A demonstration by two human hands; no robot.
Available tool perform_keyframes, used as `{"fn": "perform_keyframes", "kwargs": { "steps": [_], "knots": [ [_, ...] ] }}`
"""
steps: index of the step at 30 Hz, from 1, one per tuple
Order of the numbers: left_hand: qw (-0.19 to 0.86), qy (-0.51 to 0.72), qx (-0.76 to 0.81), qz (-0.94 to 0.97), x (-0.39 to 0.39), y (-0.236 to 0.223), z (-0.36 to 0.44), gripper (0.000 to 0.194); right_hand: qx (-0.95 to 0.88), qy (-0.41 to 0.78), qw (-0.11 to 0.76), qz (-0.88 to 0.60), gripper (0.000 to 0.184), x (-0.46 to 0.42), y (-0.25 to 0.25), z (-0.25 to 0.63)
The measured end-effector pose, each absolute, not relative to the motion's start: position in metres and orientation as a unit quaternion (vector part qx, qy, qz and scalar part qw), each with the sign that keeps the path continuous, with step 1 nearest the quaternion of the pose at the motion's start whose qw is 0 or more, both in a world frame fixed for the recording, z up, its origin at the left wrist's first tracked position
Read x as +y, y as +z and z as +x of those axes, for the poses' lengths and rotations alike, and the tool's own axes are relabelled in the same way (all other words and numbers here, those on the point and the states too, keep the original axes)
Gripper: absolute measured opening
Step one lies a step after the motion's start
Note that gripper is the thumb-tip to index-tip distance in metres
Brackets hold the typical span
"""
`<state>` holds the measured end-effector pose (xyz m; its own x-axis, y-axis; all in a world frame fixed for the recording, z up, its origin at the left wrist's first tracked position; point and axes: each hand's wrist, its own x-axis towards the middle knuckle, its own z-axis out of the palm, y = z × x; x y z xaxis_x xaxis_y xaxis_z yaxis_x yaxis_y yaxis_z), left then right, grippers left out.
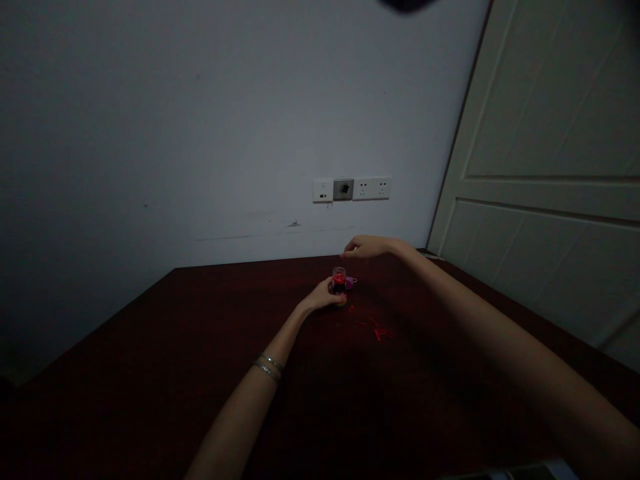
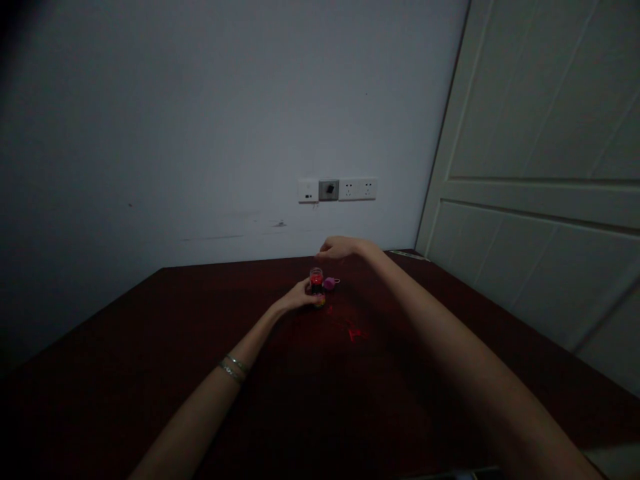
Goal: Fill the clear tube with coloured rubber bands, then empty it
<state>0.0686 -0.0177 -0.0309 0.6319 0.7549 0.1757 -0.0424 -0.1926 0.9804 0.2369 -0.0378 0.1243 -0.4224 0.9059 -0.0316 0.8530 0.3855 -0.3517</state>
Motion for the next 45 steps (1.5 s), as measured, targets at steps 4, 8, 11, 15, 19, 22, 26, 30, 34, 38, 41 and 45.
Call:
{"fn": "perform_keyframes", "kwargs": {
  "steps": [4,8,11,15,19,22,26,30,34,38,41,45],
  "knots": [
    [0.599,0.287,0.243,0.707,-0.018,-0.021,0.057,0.074,-0.833,0.155,0.128,-0.515,0.032,-0.043,0.102,0.268],
    [0.548,0.275,0.351,0.707,-0.012,0.005,0.035,0.089,-0.801,0.241,0.18,-0.517,0.038,-0.06,0.058,0.293],
    [0.474,0.28,0.44,0.709,-0.009,0.031,0.022,0.081,-0.753,0.299,0.208,-0.548,0.037,-0.072,0.017,0.302],
    [0.392,0.351,0.442,0.727,-0.023,0.065,0.022,0.032,-0.702,0.313,0.263,-0.583,0.032,-0.076,-0.029,0.305],
    [0.4,0.283,0.31,0.815,-0.05,0.079,0.041,0.026,-0.67,0.279,0.308,-0.615,0.03,-0.071,-0.054,0.308],
    [0.369,0.164,0.211,0.89,-0.066,0.063,0.065,0.027,-0.661,0.266,0.333,-0.618,0.03,-0.07,-0.061,0.312],
    [0.255,0.13,0.24,0.928,-0.074,0.016,0.096,0.031,-0.663,0.246,0.345,-0.617,0.03,-0.073,-0.065,0.314],
    [0.187,0.11,0.292,0.931,-0.078,-0.022,0.114,0.03,-0.671,0.219,0.356,-0.613,0.029,-0.074,-0.068,0.314],
    [0.139,0.04,0.35,0.925,-0.086,-0.03,0.118,0.049,-0.673,0.211,0.374,-0.603,0.029,-0.072,-0.072,0.315],
    [0.044,-0.038,0.34,0.939,-0.094,-0.022,0.118,0.035,-0.673,0.2,0.38,-0.602,0.029,-0.069,-0.075,0.315],
    [-0.001,-0.033,0.316,0.948,-0.097,-0.017,0.118,0.026,-0.671,0.202,0.379,-0.605,0.029,-0.068,-0.077,0.316],
    [-0.015,0.022,0.301,0.953,-0.098,-0.017,0.119,0.024,-0.675,0.194,0.376,-0.605,0.028,-0.068,-0.078,0.317]
  ]
}}
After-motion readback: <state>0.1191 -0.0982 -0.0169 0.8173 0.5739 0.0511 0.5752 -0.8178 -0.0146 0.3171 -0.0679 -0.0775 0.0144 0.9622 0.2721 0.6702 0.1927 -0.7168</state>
